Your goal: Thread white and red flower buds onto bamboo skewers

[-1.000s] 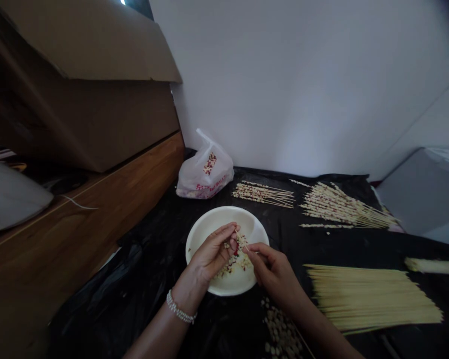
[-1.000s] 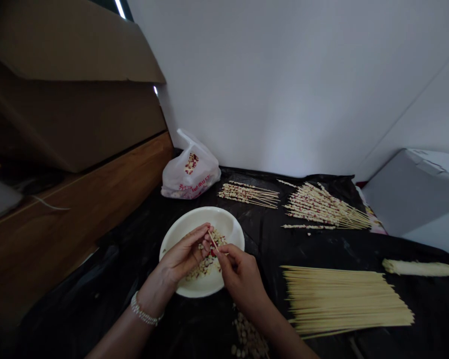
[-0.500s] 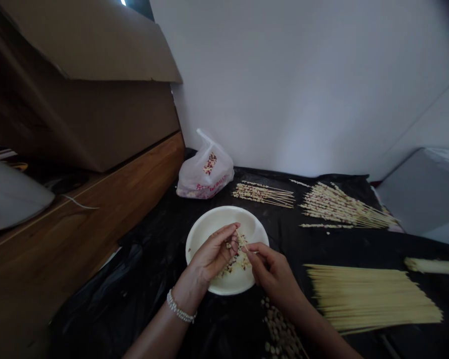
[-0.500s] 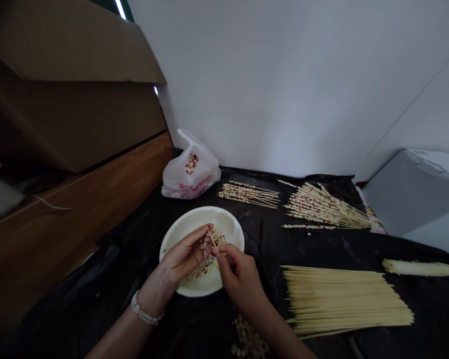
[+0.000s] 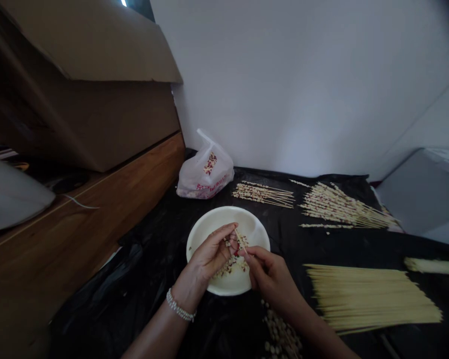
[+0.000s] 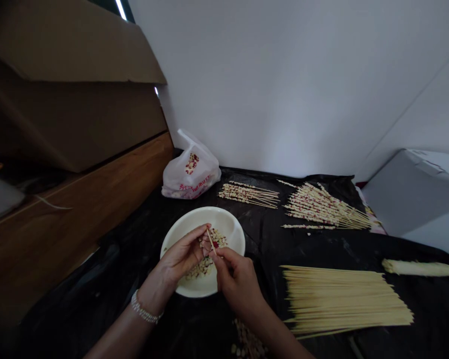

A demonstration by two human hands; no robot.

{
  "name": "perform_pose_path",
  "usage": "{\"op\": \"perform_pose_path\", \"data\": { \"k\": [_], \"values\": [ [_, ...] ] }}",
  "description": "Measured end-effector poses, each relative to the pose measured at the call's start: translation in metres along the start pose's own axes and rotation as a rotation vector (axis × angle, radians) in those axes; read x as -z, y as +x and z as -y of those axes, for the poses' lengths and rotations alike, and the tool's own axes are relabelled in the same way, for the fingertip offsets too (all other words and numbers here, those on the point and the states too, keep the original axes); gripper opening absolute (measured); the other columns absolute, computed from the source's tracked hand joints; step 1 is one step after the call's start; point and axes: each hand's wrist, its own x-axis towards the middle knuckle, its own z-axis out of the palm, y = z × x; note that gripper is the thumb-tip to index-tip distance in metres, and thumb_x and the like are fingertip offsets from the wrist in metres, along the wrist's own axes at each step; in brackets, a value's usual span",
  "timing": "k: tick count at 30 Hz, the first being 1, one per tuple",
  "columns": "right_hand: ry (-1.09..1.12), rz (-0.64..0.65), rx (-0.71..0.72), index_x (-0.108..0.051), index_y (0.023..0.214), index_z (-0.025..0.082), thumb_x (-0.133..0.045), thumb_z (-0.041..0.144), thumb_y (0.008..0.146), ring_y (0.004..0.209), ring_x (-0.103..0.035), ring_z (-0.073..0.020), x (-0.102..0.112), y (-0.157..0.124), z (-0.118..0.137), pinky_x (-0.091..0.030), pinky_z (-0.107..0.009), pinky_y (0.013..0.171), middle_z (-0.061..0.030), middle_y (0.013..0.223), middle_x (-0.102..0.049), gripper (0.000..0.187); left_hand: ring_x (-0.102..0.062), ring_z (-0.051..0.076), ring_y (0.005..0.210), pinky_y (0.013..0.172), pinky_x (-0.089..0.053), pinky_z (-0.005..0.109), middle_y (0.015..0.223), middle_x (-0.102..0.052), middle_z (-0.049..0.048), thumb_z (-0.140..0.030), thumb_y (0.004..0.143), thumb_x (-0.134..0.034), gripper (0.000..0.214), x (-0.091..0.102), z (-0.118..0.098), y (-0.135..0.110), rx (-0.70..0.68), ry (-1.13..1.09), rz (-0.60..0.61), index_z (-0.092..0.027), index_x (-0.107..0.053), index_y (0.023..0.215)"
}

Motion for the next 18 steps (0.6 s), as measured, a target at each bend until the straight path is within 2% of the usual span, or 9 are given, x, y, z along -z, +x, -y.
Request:
{"op": "perform_pose_path", "data": {
  "k": [6,12,18],
  "values": [
    [0.013,-0.018,0.002,-0.071,0.095,0.015,-0.054,0.042,0.098,0.042,-0.045,-0.0138,-0.0015,-0.0001,-0.0007,-0.033,-0.025,0.047,0.0066,0.047,-0.049,0.032,-0.059,0.010,0.060,0.059,-0.050,0.021,0.071,-0.069,0.0024,-0.013,0.070,-0.083,0.014,0.0004,0.0035,-0.0017,-0.035,0.059,0.020,-0.012,-0.074,0.081],
    [0.023,0.023,-0.019,-0.070,0.096,0.015,-0.054,0.045,0.098,0.042,-0.044,-0.0137,0.0014,0.0011,0.0011,-0.033,-0.025,0.047,0.0067,0.046,-0.049,0.034,-0.056,0.009,0.060,0.060,-0.048,0.021,0.069,-0.067,0.0004,-0.013,0.072,-0.081,0.011,-0.0006,0.0011,-0.0018,-0.068,0.068,-0.038,-0.014,-0.075,0.081],
    [-0.055,0.034,-0.011,-0.070,0.086,0.016,-0.052,0.042,0.098,0.042,-0.041,-0.0127,-0.0006,-0.0029,0.0034,-0.029,-0.024,0.044,0.0068,0.046,-0.045,0.035,-0.053,0.009,0.057,0.057,-0.047,0.020,0.066,-0.064,-0.0014,-0.009,0.074,-0.078,0.010,0.0002,-0.0036,0.0021,-0.052,0.011,-0.082,-0.015,-0.074,0.080]
  ]
}}
